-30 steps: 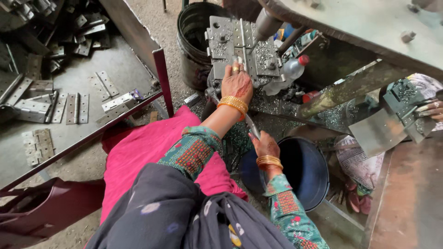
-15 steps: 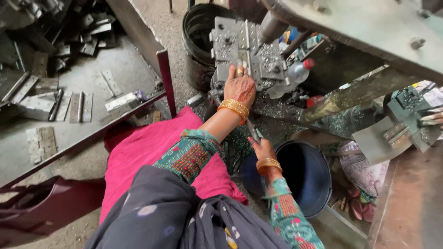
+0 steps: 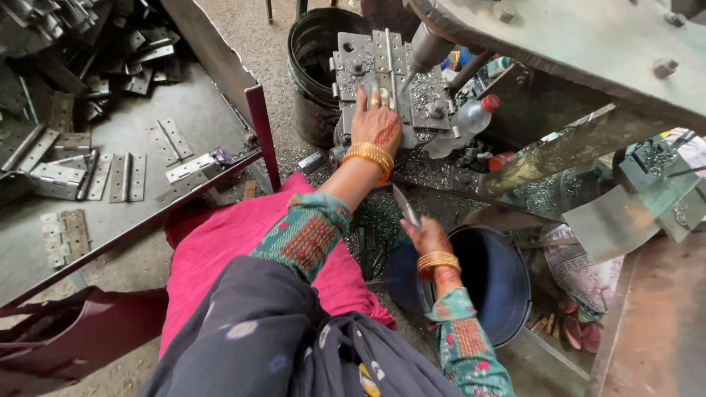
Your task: The person operates a drill press to drill holes into small metal plates. They pick up plates from a nearby table, position them under the drill, activate the press, and then place the finished plates back on the table. This process is repeated multiple times.
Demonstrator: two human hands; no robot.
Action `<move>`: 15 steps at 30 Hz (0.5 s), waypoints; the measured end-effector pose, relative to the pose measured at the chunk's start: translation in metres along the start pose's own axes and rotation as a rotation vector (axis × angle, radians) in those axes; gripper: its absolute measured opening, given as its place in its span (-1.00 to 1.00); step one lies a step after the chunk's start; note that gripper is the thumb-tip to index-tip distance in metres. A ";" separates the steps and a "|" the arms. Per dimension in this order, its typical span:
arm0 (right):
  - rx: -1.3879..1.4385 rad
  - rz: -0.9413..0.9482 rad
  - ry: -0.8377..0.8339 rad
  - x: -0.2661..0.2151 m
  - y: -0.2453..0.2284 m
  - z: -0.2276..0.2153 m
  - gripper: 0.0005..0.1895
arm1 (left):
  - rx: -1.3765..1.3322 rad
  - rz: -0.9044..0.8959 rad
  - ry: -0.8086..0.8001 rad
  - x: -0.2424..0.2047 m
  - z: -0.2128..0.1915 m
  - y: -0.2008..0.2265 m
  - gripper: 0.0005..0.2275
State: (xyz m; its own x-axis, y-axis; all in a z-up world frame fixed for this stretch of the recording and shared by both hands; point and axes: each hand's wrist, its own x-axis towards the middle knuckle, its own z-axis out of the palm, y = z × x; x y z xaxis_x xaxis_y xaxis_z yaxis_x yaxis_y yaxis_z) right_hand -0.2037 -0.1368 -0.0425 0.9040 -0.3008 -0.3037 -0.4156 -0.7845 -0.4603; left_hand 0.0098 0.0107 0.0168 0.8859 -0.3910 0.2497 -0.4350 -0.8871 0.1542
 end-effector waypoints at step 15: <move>-0.154 -0.036 0.104 0.007 0.007 -0.012 -0.33 | 0.016 -0.056 -0.145 0.020 0.001 -0.012 -0.63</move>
State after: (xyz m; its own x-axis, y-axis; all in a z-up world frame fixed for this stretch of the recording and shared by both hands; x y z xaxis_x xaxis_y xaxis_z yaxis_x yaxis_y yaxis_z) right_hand -0.1991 -0.1511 -0.0374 0.9269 -0.3189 -0.1981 -0.3696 -0.8673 -0.3334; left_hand 0.0326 0.0137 0.0188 0.9233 -0.3708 0.1002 -0.3824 -0.9119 0.1490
